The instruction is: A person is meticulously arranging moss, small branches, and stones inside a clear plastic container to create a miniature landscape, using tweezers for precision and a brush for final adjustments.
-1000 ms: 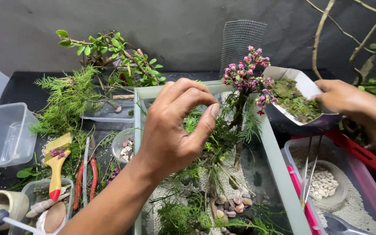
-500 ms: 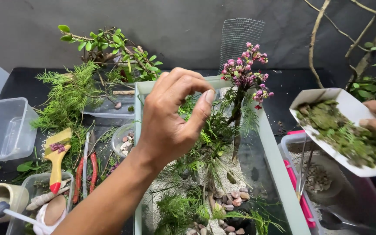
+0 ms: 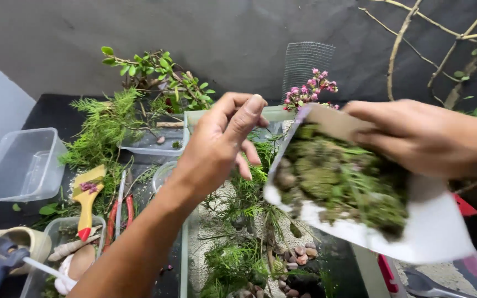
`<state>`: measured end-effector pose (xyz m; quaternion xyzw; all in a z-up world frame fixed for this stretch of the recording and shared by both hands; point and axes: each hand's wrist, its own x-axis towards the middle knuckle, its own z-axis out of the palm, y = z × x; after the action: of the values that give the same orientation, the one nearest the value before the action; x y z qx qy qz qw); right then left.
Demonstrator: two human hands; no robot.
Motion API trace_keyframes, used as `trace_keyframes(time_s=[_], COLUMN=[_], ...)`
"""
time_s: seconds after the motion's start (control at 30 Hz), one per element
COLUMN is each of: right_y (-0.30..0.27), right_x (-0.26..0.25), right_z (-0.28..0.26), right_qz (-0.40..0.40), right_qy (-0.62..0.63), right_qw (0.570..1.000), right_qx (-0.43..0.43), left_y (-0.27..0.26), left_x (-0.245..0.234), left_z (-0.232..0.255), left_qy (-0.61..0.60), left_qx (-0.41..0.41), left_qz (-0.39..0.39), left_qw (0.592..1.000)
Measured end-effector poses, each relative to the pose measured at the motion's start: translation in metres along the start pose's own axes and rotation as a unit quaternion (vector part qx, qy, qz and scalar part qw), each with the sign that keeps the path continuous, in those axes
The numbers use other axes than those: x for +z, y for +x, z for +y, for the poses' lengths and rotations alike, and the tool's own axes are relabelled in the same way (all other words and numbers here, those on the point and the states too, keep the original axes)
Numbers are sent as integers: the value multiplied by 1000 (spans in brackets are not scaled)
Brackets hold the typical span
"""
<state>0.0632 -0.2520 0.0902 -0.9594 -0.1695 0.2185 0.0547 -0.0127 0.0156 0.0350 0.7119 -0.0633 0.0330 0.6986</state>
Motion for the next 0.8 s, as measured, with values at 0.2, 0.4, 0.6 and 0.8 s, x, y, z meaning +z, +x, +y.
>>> trace_keyframes(time_s=[0.2, 0.4, 0.6, 0.8], right_y=[27, 38, 17, -28], right_x=[-7, -2, 7, 34], right_z=[-84, -109, -88, -55], right_qz=[-40, -10, 166, 384], right_qy=[-23, -2, 130, 85], right_qw=[987, 985, 950, 857], right_qx=[-157, -175, -229, -333], left_y=[-21, -35, -34, -37], left_x=[-17, -23, -22, -31], left_z=[-2, -6, 0, -25], left_qy=[-224, -284, -256, -48], left_qx=[-139, -182, -176, -119], left_qz=[-113, 4, 45, 29], left_qw=[958, 941, 949, 991])
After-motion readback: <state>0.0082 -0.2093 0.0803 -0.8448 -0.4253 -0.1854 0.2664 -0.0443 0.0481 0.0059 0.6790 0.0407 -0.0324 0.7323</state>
